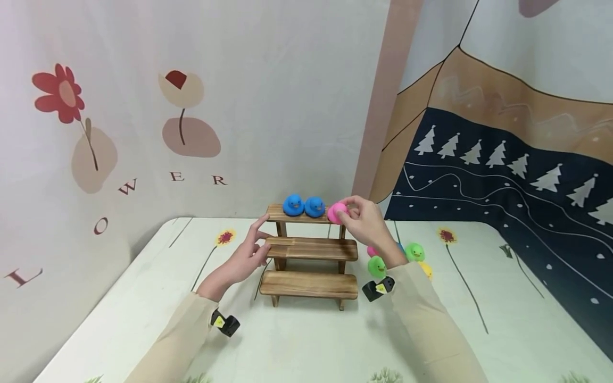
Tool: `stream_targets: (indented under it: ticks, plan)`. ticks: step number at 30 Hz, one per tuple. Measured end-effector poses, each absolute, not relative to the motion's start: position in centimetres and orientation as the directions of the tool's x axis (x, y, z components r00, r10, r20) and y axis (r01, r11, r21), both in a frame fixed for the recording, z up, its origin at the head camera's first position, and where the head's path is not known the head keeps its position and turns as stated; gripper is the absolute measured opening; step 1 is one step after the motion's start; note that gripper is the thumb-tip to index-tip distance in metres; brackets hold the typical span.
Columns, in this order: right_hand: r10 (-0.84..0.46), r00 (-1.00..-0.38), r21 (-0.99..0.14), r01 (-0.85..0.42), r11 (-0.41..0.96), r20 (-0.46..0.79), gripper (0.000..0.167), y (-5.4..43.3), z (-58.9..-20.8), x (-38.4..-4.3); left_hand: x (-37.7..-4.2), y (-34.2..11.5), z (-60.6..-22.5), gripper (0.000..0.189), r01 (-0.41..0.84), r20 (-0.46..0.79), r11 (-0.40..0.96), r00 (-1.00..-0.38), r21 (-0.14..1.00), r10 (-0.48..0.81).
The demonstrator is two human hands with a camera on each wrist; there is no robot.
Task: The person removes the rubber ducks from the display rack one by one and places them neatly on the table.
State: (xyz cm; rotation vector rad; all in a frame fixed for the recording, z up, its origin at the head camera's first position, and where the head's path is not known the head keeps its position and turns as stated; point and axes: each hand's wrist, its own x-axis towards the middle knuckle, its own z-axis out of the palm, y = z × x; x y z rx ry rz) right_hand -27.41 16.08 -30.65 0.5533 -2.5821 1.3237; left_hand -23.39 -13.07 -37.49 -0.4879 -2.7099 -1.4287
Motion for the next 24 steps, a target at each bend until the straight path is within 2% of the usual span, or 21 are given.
stream_targets:
  ticks: [12,24]
  plan:
    - [-0.227,-0.927,-0.758,-0.376,0.533,0.3,0.03,15.4,-31.2,-26.6,-22.7,-13.8,-37.4,0.068,0.252,0.142,0.537,-0.961,0.805,0.238]
    - [-0.218,-0.924,-0.726,-0.381,0.573,0.313,0.029,16.4,-30.4,-25.7,-23.3,-13.0,-37.4,0.068,0.279,0.164,0.525,-0.953,0.804,0.255]
